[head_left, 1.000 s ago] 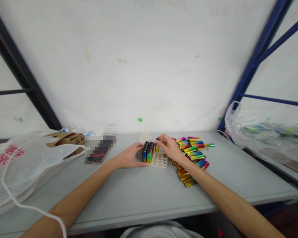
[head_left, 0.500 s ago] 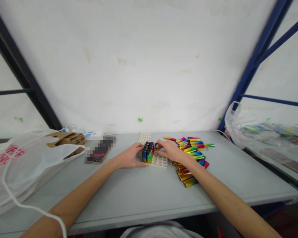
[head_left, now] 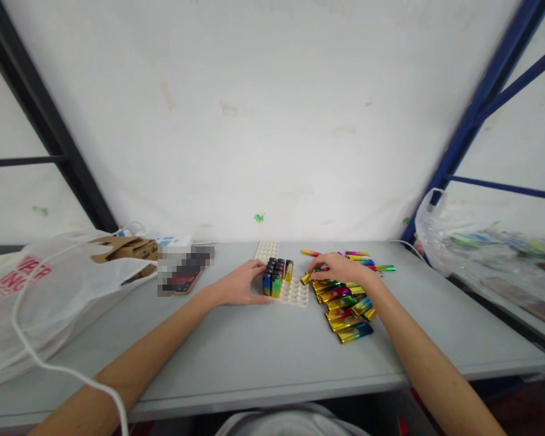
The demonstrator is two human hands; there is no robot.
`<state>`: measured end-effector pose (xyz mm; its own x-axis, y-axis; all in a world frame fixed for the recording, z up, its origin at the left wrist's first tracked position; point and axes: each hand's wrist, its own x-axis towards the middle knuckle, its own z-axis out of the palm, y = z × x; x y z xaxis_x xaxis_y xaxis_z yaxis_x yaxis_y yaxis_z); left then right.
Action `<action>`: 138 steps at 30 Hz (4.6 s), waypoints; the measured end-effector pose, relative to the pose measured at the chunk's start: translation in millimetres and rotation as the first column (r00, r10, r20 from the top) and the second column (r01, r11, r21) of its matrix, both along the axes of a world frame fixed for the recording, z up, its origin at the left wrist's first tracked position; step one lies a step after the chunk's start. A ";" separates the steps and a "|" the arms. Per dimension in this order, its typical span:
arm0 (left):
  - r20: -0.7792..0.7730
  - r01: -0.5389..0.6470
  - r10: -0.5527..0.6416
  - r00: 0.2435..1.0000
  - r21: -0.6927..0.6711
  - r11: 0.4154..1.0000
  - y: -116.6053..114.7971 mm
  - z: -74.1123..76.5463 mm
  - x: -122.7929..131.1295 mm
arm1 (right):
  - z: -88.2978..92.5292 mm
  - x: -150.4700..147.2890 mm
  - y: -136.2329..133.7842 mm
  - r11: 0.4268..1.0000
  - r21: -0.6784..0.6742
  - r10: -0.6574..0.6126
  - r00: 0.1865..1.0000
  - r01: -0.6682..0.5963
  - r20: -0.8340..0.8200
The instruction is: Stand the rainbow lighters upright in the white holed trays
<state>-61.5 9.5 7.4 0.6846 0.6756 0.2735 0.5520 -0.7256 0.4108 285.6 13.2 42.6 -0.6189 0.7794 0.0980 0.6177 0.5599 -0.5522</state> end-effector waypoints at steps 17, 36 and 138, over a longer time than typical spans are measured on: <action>0.045 -0.060 0.058 0.997 0.045 0.997 -0.2 -14.2 10.3 | -9.7 -30.7 0.1 0.913 0.183 -0.283 0.889 0.365 -0.361; 0.023 -0.068 0.067 0.997 0.062 0.996 -2.0 -14.5 12.0 | -18.9 -67.1 -8.0 0.922 -0.177 -0.378 0.696 0.345 -0.610; -0.001 -0.048 0.048 0.999 0.089 0.995 0.0 -13.4 9.8 | -21.1 -36.0 16.2 0.925 -0.223 -0.359 0.518 0.308 -0.776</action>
<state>-51.6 9.5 -6.0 0.6530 0.6808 0.3317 0.5880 -0.7318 0.3446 249.7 29.4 21.5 -0.0026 0.9313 0.3643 0.0513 0.3639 -0.9300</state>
